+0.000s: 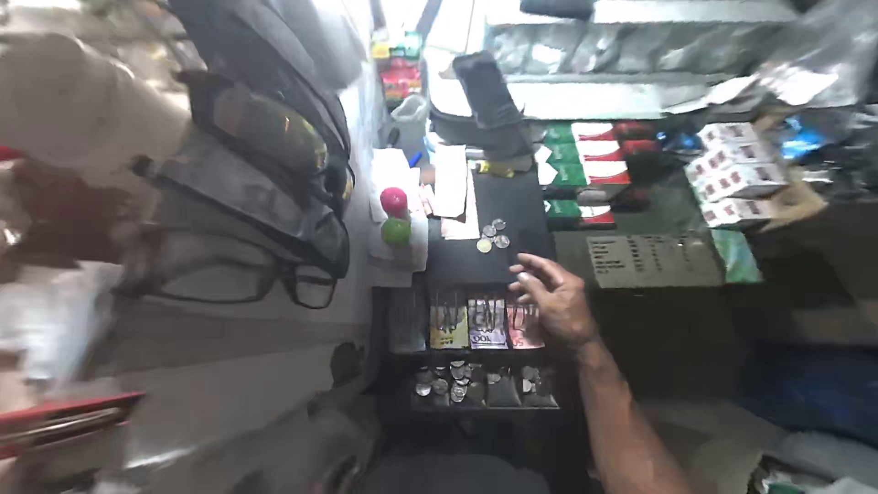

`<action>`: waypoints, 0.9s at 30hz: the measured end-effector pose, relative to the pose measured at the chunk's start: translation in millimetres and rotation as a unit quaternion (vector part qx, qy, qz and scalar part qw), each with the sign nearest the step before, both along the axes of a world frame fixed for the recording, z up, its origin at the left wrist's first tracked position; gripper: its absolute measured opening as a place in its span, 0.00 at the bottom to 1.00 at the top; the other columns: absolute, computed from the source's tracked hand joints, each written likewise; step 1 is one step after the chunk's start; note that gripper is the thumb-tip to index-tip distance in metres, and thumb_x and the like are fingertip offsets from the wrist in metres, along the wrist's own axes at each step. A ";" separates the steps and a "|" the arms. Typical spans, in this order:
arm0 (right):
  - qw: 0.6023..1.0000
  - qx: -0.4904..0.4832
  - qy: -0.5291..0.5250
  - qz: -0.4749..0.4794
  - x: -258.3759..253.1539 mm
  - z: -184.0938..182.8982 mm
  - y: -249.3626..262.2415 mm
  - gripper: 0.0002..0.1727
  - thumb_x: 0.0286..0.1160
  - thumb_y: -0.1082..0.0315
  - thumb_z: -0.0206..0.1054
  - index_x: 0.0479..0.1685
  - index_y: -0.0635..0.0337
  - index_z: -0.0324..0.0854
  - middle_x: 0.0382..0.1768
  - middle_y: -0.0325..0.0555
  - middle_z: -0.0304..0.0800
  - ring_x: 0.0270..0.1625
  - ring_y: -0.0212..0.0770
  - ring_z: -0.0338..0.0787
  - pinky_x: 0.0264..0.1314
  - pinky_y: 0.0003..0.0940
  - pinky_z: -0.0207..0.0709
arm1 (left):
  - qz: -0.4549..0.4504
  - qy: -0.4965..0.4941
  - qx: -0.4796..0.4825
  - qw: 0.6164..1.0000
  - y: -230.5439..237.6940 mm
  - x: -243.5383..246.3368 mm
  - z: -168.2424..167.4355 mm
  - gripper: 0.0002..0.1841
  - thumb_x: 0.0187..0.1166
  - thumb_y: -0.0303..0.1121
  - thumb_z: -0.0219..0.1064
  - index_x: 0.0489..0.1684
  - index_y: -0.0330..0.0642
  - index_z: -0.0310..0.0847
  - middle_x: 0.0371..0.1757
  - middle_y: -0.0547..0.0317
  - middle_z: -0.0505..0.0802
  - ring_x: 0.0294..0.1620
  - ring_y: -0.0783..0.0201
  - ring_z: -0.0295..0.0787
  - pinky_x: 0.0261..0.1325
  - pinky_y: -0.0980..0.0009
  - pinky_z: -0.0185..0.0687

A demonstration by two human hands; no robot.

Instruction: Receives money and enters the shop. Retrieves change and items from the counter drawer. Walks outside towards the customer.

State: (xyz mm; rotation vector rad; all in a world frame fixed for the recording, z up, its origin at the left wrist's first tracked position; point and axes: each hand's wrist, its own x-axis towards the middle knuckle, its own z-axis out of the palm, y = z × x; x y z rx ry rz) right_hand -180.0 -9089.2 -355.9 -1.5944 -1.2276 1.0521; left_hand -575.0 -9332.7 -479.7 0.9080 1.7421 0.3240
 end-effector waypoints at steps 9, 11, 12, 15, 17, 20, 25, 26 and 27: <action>0.996 0.001 -0.039 0.080 59.2 -27.4 12.0 0.18 0.82 0.72 0.64 0.67 0.71 0.80 0.50 0.48 0.94 0.40 0.30 0.94 0.43 0.26 0.91 | 0.004 0.054 0.283 0.958 40.7 75.5 69.8 0.17 0.86 0.37 0.63 0.59 0.32 0.87 0.46 0.56 0.97 0.41 0.71 0.95 0.49 0.72 0.93; 0.993 0.004 -0.048 0.105 52.9 -32.0 15.3 0.18 0.81 0.73 0.64 0.66 0.71 0.81 0.50 0.48 0.94 0.42 0.29 0.94 0.46 0.25 0.90 | -0.015 0.071 0.338 0.938 52.2 86.4 79.5 0.15 0.85 0.36 0.64 0.55 0.33 0.89 0.45 0.56 0.96 0.41 0.74 0.93 0.50 0.76 0.91; 0.992 0.003 -0.053 0.114 48.0 -33.1 15.4 0.18 0.81 0.73 0.64 0.66 0.71 0.81 0.50 0.48 0.94 0.43 0.28 0.94 0.48 0.24 0.90 | -0.023 0.084 0.353 0.931 57.4 90.9 83.2 0.14 0.85 0.35 0.65 0.53 0.33 0.90 0.44 0.55 0.96 0.41 0.74 0.93 0.50 0.77 0.90; 0.990 0.000 -0.067 0.124 32.5 -34.4 10.1 0.17 0.81 0.72 0.65 0.65 0.69 0.83 0.49 0.47 0.94 0.43 0.25 0.93 0.49 0.22 0.88 | -0.065 0.129 0.380 0.914 67.5 94.5 85.8 0.14 0.84 0.35 0.64 0.50 0.34 0.92 0.42 0.53 0.96 0.41 0.72 0.93 0.51 0.77 0.89; 0.991 0.005 -0.072 0.115 23.5 -33.9 1.8 0.17 0.81 0.72 0.65 0.64 0.69 0.83 0.49 0.46 0.94 0.44 0.23 0.93 0.50 0.20 0.87 | -0.088 0.127 0.398 0.904 71.8 90.5 85.0 0.13 0.85 0.35 0.64 0.50 0.34 0.91 0.41 0.52 0.96 0.41 0.72 0.92 0.51 0.79 0.87; 0.991 0.025 -0.089 0.097 12.7 -29.7 -17.7 0.17 0.81 0.70 0.65 0.64 0.69 0.84 0.50 0.46 0.94 0.42 0.23 0.92 0.48 0.20 0.88 | -0.127 0.111 0.421 0.891 83.2 86.6 89.4 0.12 0.83 0.32 0.65 0.48 0.33 0.92 0.40 0.51 0.96 0.41 0.69 0.93 0.52 0.75 0.88; 0.992 0.054 -0.092 0.071 -4.3 -28.6 -55.4 0.16 0.80 0.70 0.64 0.59 0.71 0.86 0.46 0.46 0.95 0.41 0.25 0.93 0.46 0.21 0.89 | -0.282 0.176 0.463 0.821 122.1 97.8 82.0 0.10 0.79 0.32 0.67 0.42 0.37 0.93 0.34 0.50 0.94 0.35 0.55 0.95 0.41 0.61 0.92; 0.992 0.052 -0.090 0.076 -8.0 -29.0 -63.6 0.16 0.80 0.70 0.64 0.58 0.71 0.86 0.48 0.47 0.95 0.43 0.25 0.93 0.48 0.21 0.89 | -0.309 0.189 0.454 0.814 128.3 103.3 81.8 0.09 0.77 0.30 0.67 0.42 0.37 0.93 0.34 0.48 0.93 0.35 0.52 0.94 0.39 0.58 0.92; 0.991 0.049 -0.094 0.086 -12.2 -29.2 -70.9 0.16 0.80 0.70 0.64 0.59 0.71 0.87 0.50 0.48 0.94 0.44 0.24 0.92 0.50 0.20 0.87 | -0.336 0.196 0.437 0.811 134.3 107.7 82.7 0.09 0.77 0.29 0.67 0.44 0.35 0.92 0.35 0.46 0.93 0.36 0.48 0.94 0.41 0.55 0.92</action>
